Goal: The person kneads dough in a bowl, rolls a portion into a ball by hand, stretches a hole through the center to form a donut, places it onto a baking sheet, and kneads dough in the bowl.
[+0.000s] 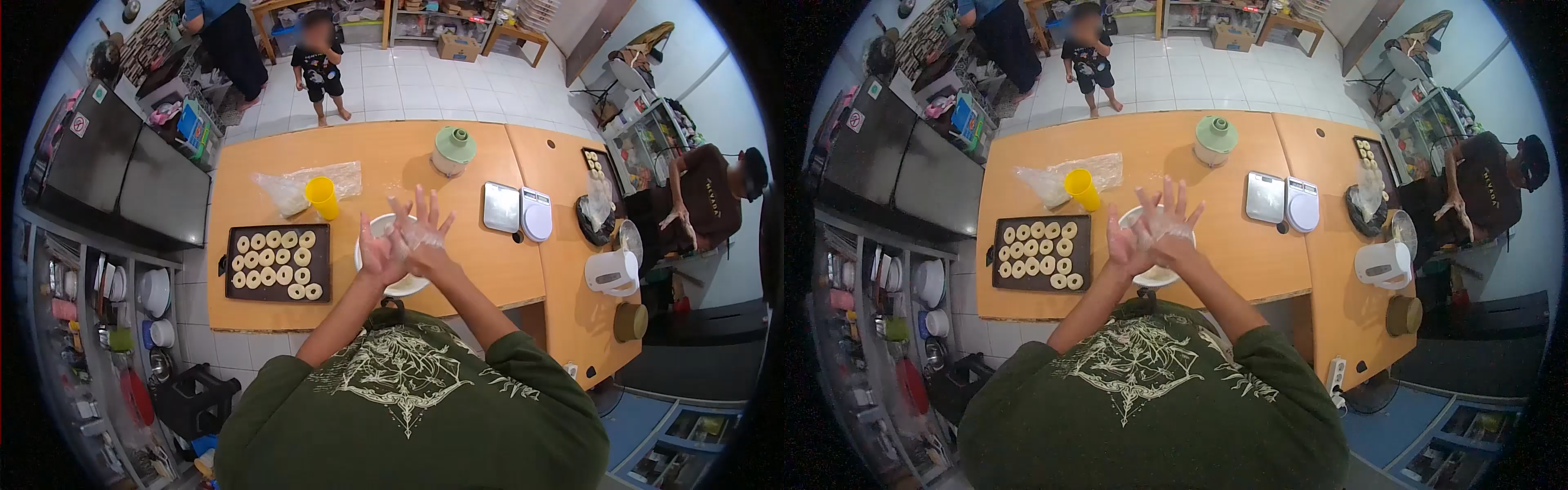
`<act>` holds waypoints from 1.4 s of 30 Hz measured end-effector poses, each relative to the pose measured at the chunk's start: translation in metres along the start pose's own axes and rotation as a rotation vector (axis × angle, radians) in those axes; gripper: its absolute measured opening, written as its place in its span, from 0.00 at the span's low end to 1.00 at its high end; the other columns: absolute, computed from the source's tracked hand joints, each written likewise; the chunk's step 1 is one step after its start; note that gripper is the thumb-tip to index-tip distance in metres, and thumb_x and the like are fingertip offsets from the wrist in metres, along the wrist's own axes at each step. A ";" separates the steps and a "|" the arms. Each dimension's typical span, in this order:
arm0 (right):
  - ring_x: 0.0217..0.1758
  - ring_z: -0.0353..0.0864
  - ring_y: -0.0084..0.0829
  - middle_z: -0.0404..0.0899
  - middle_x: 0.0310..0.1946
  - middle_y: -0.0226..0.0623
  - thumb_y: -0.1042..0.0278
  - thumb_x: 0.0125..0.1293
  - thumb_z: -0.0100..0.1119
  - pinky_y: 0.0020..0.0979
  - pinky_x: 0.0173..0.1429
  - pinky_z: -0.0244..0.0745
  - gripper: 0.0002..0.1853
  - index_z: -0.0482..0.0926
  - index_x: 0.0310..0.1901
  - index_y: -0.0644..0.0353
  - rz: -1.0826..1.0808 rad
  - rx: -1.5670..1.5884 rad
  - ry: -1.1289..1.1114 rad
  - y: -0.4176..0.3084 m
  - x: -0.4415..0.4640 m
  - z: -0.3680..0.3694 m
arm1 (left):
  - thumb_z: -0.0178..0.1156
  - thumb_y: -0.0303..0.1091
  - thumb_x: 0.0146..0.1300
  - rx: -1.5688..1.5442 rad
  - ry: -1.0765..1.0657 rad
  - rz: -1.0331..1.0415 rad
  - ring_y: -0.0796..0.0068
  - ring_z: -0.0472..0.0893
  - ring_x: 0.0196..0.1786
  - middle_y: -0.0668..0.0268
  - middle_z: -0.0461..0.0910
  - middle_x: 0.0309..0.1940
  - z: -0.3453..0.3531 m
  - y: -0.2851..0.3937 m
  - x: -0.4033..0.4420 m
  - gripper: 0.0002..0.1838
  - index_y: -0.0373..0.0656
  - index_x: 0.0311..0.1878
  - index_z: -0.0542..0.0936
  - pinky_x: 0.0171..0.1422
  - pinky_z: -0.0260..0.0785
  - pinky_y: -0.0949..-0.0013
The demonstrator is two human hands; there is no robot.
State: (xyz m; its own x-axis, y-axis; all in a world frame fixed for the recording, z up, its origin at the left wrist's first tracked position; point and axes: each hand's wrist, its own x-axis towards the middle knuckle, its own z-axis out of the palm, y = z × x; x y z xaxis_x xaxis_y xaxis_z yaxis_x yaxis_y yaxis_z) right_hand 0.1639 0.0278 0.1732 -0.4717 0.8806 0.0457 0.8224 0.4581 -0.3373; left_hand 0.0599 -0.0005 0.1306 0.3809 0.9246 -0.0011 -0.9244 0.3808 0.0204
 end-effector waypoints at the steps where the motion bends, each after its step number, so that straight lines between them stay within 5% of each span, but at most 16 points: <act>1: 0.78 0.30 0.63 0.35 0.76 0.52 0.45 0.69 0.43 0.78 0.66 0.27 0.32 0.54 0.74 0.35 0.064 0.015 0.029 0.002 0.005 -0.003 | 0.31 0.79 0.60 -0.001 0.001 -0.001 0.50 0.52 0.76 0.60 0.49 0.77 -0.002 -0.003 -0.001 0.51 0.51 0.77 0.49 0.78 0.41 0.42; 5: 0.78 0.31 0.62 0.37 0.76 0.53 0.44 0.68 0.44 0.78 0.66 0.27 0.32 0.55 0.73 0.35 -0.005 0.016 0.160 -0.017 0.012 0.006 | 0.34 0.80 0.59 0.183 0.026 0.064 0.54 0.53 0.76 0.57 0.50 0.76 0.000 -0.020 0.013 0.53 0.47 0.76 0.50 0.79 0.41 0.47; 7: 0.78 0.31 0.62 0.37 0.76 0.53 0.43 0.68 0.44 0.78 0.66 0.26 0.33 0.55 0.73 0.35 -0.085 0.009 0.127 -0.027 -0.005 0.008 | 0.33 0.84 0.54 0.114 -0.331 -0.086 0.46 0.49 0.77 0.58 0.48 0.77 -0.032 -0.010 0.020 0.56 0.53 0.77 0.50 0.78 0.41 0.43; 13: 0.78 0.32 0.64 0.37 0.76 0.54 0.41 0.68 0.42 0.78 0.66 0.27 0.33 0.56 0.73 0.35 -0.089 -0.030 -0.050 0.003 -0.003 0.008 | 0.33 0.84 0.53 -0.285 0.117 0.064 0.45 0.47 0.77 0.58 0.48 0.77 0.022 -0.006 0.005 0.55 0.55 0.77 0.50 0.78 0.41 0.43; 15: 0.78 0.32 0.60 0.40 0.76 0.52 0.38 0.67 0.44 0.77 0.67 0.29 0.35 0.55 0.73 0.35 -0.012 0.024 0.038 0.012 0.005 0.008 | 0.32 0.79 0.60 -0.078 -0.001 -0.018 0.54 0.54 0.76 0.58 0.50 0.76 -0.002 -0.011 0.004 0.52 0.47 0.77 0.49 0.78 0.43 0.47; 16: 0.78 0.30 0.60 0.39 0.76 0.51 0.39 0.67 0.45 0.78 0.66 0.29 0.34 0.56 0.73 0.35 -0.027 -0.006 0.065 0.009 0.006 0.008 | 0.31 0.79 0.60 -0.150 -0.271 -0.045 0.53 0.54 0.75 0.57 0.51 0.76 -0.009 -0.019 0.009 0.52 0.49 0.77 0.49 0.79 0.43 0.47; 21: 0.78 0.32 0.60 0.41 0.76 0.51 0.40 0.66 0.47 0.78 0.66 0.29 0.34 0.57 0.73 0.35 -0.117 -0.001 0.049 -0.013 -0.011 0.015 | 0.35 0.81 0.57 0.001 -0.288 0.200 0.56 0.45 0.78 0.73 0.44 0.78 -0.015 -0.033 0.024 0.47 0.67 0.76 0.47 0.78 0.37 0.40; 24: 0.78 0.33 0.60 0.42 0.76 0.52 0.40 0.65 0.48 0.78 0.66 0.29 0.34 0.57 0.73 0.34 -0.089 -0.002 0.034 0.000 -0.004 0.014 | 0.38 0.82 0.55 0.171 -0.152 0.706 0.58 0.40 0.79 0.82 0.39 0.79 -0.016 -0.065 0.050 0.46 0.77 0.76 0.46 0.78 0.33 0.35; 25: 0.78 0.33 0.61 0.42 0.76 0.53 0.40 0.65 0.48 0.77 0.67 0.28 0.34 0.58 0.73 0.34 -0.027 -0.022 0.056 0.004 0.001 0.016 | 0.38 0.82 0.55 0.171 -0.150 0.707 0.58 0.40 0.79 0.82 0.39 0.79 -0.020 -0.053 0.040 0.46 0.77 0.76 0.46 0.78 0.33 0.35; 27: 0.78 0.32 0.61 0.41 0.76 0.54 0.40 0.65 0.48 0.77 0.67 0.27 0.34 0.57 0.73 0.34 -0.031 0.032 0.107 0.003 0.009 0.017 | 0.31 0.79 0.59 -0.267 -0.279 -0.065 0.52 0.54 0.76 0.58 0.53 0.75 -0.011 -0.016 0.008 0.52 0.50 0.77 0.49 0.79 0.43 0.47; 28: 0.78 0.32 0.62 0.41 0.76 0.55 0.40 0.65 0.47 0.77 0.67 0.26 0.34 0.57 0.73 0.34 -0.034 0.085 0.159 0.001 0.012 0.018 | 0.31 0.80 0.58 0.213 -0.065 -0.004 0.51 0.54 0.75 0.59 0.54 0.75 0.005 -0.020 0.004 0.52 0.50 0.77 0.50 0.79 0.43 0.47; 29: 0.78 0.32 0.62 0.41 0.76 0.55 0.40 0.65 0.47 0.77 0.67 0.26 0.34 0.57 0.73 0.34 -0.036 0.085 0.159 -0.005 0.010 0.019 | 0.31 0.80 0.58 0.213 -0.065 -0.002 0.51 0.54 0.75 0.59 0.54 0.75 0.002 -0.019 0.006 0.52 0.50 0.77 0.50 0.79 0.43 0.47; 33: 0.78 0.32 0.62 0.41 0.75 0.56 0.40 0.66 0.47 0.78 0.66 0.26 0.34 0.56 0.73 0.34 -0.190 0.013 0.024 -0.019 -0.010 0.015 | 0.32 0.83 0.55 0.002 -0.583 -0.056 0.43 0.44 0.77 0.56 0.46 0.77 -0.002 -0.009 0.010 0.54 0.56 0.78 0.47 0.77 0.40 0.38; 35: 0.78 0.31 0.63 0.40 0.76 0.55 0.40 0.67 0.46 0.78 0.65 0.27 0.34 0.56 0.73 0.34 -0.152 -0.009 -0.005 -0.006 -0.010 0.016 | 0.32 0.80 0.59 -0.002 -0.055 0.081 0.50 0.55 0.75 0.59 0.54 0.75 0.007 -0.002 -0.001 0.52 0.50 0.77 0.51 0.79 0.42 0.47; 39: 0.78 0.28 0.62 0.36 0.76 0.51 0.42 0.68 0.46 0.79 0.65 0.25 0.33 0.56 0.73 0.35 -0.025 0.029 0.071 0.003 0.008 0.009 | 0.33 0.80 0.59 -0.068 0.031 -0.040 0.51 0.55 0.75 0.57 0.53 0.75 -0.005 -0.005 -0.002 0.52 0.49 0.76 0.52 0.78 0.44 0.47; 42: 0.79 0.30 0.60 0.39 0.76 0.53 0.38 0.65 0.48 0.78 0.66 0.27 0.35 0.58 0.73 0.35 -0.071 -0.002 0.118 -0.020 0.008 0.010 | 0.33 0.79 0.59 -0.037 -0.133 0.058 0.52 0.52 0.76 0.59 0.49 0.76 -0.018 -0.017 0.010 0.52 0.50 0.76 0.50 0.78 0.42 0.45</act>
State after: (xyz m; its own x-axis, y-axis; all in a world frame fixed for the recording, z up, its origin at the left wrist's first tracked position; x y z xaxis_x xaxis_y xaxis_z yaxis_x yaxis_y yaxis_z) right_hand 0.1406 0.0246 0.1706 -0.4883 0.8541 0.1794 0.7891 0.5198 -0.3273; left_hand 0.0795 0.0020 0.1119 0.3238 0.9370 0.1314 -0.9441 0.3291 -0.0198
